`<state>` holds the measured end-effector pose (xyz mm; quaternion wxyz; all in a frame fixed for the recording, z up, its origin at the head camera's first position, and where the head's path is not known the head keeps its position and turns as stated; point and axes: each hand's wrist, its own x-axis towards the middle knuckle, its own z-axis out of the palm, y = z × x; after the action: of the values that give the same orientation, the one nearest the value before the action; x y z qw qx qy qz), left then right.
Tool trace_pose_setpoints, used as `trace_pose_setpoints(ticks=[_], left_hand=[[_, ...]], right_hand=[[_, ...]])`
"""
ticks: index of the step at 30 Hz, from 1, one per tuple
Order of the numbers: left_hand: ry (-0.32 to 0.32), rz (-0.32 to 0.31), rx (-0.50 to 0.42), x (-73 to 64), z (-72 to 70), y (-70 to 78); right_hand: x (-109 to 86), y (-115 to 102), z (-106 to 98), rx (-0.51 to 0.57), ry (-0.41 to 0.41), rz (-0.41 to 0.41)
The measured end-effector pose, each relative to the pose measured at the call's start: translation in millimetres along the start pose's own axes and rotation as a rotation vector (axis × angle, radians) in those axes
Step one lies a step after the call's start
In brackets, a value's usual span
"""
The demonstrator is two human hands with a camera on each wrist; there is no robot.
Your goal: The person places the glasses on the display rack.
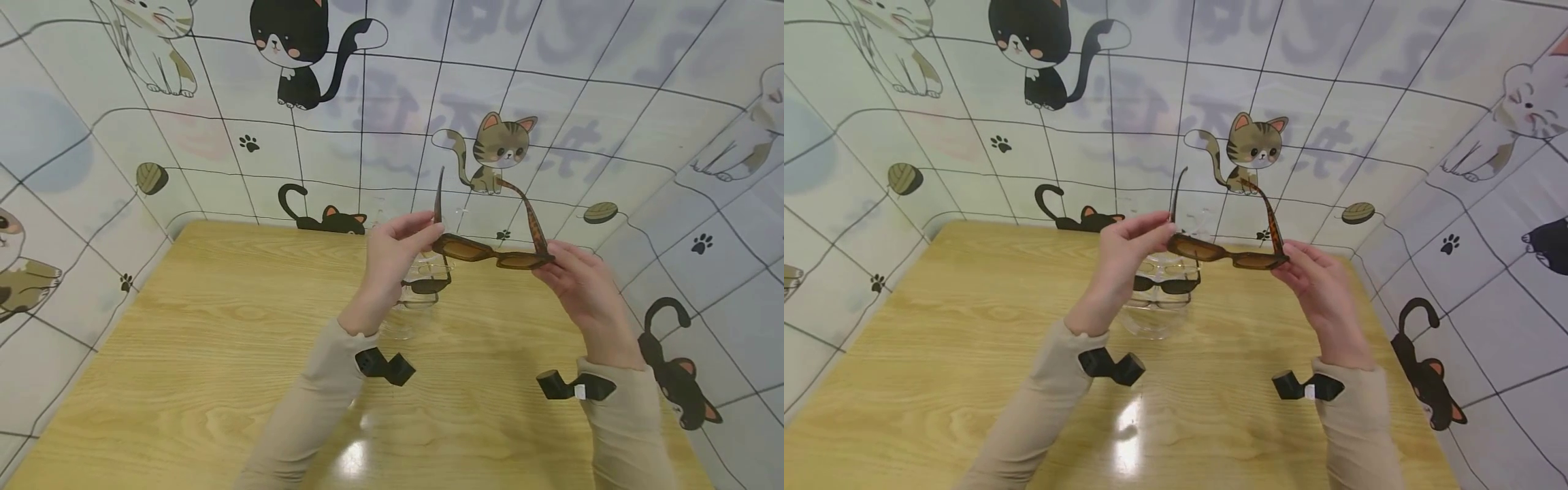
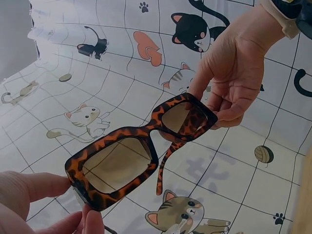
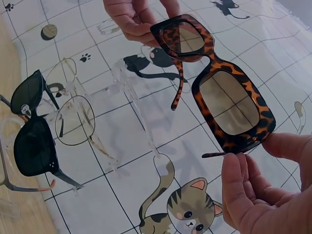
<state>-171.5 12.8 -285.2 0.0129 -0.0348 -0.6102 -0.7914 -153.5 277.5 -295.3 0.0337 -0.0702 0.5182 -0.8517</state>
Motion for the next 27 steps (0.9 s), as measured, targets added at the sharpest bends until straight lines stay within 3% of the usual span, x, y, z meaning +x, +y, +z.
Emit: trace_pose_setpoints(ticks=[8, 21, 27], left_hand=[[0.036, 0.04, -0.016, 3.6, -20.2, 4.5], [0.089, 0.067, -0.069, 10.4, -50.6, 6.5], [0.112, 0.04, -0.066, 15.0, -60.8, 2.6]], right_hand=[[16.9, 9, 18, 0.011, 0.047, 0.046], [42.2, 28, 40, -0.049, 0.03, 0.077], [49.0, 37, 45, -0.083, 0.026, 0.091]])
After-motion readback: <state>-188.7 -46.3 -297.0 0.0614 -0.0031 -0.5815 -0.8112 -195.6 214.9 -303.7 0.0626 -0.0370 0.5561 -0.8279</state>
